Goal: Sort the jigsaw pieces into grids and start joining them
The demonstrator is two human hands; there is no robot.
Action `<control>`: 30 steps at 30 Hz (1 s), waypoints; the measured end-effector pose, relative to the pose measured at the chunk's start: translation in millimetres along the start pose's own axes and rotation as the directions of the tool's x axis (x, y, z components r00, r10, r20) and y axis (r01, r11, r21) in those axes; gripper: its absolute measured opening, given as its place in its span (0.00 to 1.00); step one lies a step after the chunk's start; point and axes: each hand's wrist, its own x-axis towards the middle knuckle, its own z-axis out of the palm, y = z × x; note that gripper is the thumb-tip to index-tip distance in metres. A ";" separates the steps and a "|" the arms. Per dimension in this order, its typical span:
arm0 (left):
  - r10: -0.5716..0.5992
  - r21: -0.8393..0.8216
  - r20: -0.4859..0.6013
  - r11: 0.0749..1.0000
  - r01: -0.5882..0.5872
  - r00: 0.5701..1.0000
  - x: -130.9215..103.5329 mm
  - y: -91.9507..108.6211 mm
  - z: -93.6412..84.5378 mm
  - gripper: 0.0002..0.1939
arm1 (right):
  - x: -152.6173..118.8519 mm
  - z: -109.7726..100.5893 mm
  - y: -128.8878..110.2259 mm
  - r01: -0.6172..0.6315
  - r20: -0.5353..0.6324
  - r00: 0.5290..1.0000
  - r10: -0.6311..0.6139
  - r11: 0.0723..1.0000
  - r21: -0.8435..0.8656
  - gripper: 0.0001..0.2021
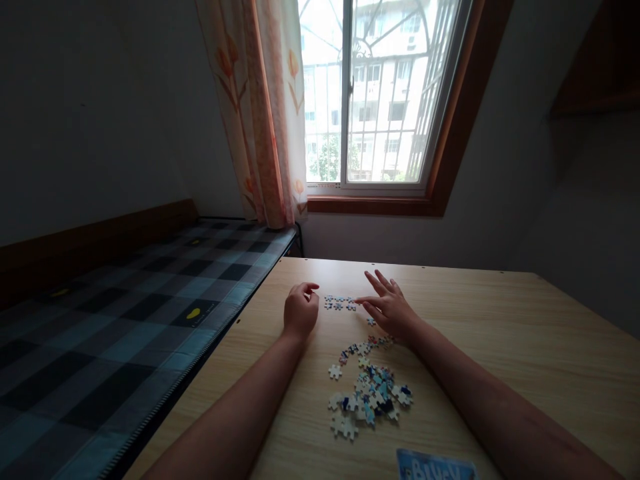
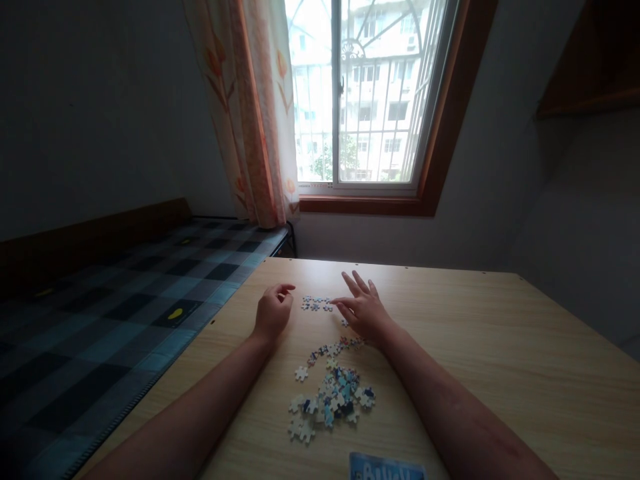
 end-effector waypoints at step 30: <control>-0.001 0.006 0.028 1.000 0.001 1.000 0.2 1.1 0.3 0.12 | -0.6 3.9 -1.2 -0.009 0.063 0.998 0.005 0.998 0.064 0.16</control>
